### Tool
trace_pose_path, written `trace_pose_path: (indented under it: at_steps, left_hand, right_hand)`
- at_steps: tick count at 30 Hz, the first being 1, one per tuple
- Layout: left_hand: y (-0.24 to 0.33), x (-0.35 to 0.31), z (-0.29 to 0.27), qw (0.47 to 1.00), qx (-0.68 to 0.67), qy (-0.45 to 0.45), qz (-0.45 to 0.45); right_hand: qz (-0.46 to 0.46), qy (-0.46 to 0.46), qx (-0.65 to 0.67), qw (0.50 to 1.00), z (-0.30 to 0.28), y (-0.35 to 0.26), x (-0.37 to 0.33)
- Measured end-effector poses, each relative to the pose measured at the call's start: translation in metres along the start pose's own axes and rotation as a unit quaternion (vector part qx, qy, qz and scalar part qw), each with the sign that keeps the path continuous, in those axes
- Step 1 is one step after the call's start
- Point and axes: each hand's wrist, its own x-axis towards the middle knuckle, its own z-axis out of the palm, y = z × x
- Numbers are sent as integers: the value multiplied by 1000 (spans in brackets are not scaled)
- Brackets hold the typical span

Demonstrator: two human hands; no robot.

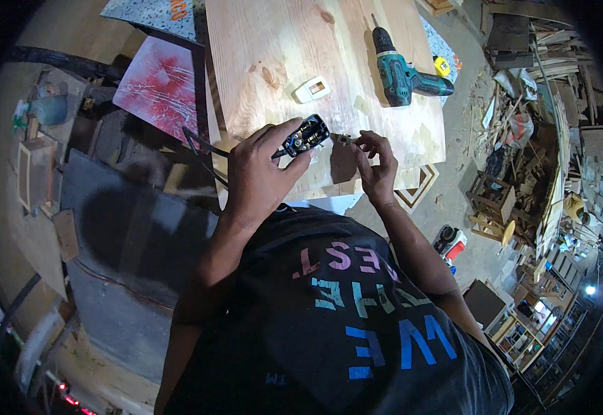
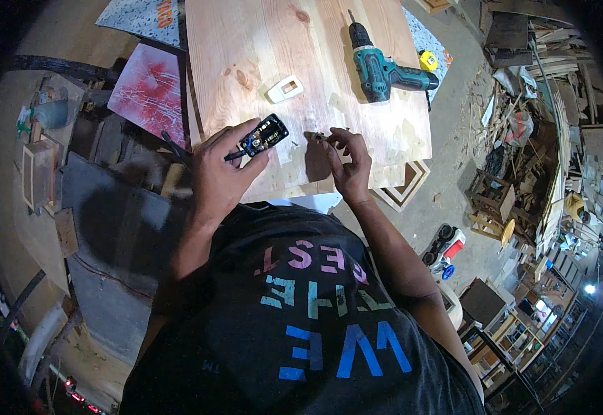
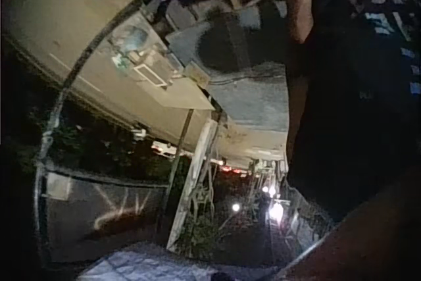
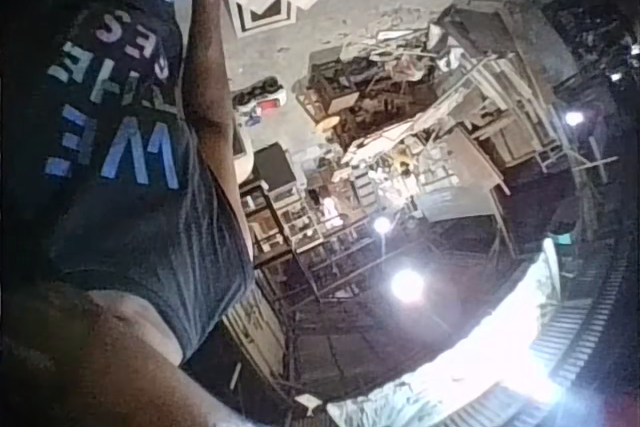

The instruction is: The person assembles a small electrical component by hand, using a screwdriver to tighten screws on a black plastic housing. They handle a white plastic piece and a small metal screw, placing them on a wooden workbench. A cordless drill and other tools are visible on the table.

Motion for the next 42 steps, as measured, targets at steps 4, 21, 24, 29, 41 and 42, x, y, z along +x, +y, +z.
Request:
trace_pose_path:
  at_steps: [4,21,24,29,41,42]
  left_hand:
    - [2,1,-2,1000,5,-4,-3]
    - [0,0,-2,1000,6,3,-9]
    - [1,2,-3,1000,11,0,-8]
    - [0,1,-3,1000,13,9,2]
    - [1,2,-2,1000,4,7,7]
    - [0,2,-1,1000,2,8,9]
  right_hand:
    - [-11,-1,9,1000,1,3,1]
    - [-68,-27,-51,996,-1,-4,6]
    - [-74,-29,-53,995,0,-5,7]
    - [-99,-42,-78,991,0,-4,7]
    - [-107,-29,-75,991,-5,-3,7]
    - [-103,-21,-71,992,-6,-2,6]
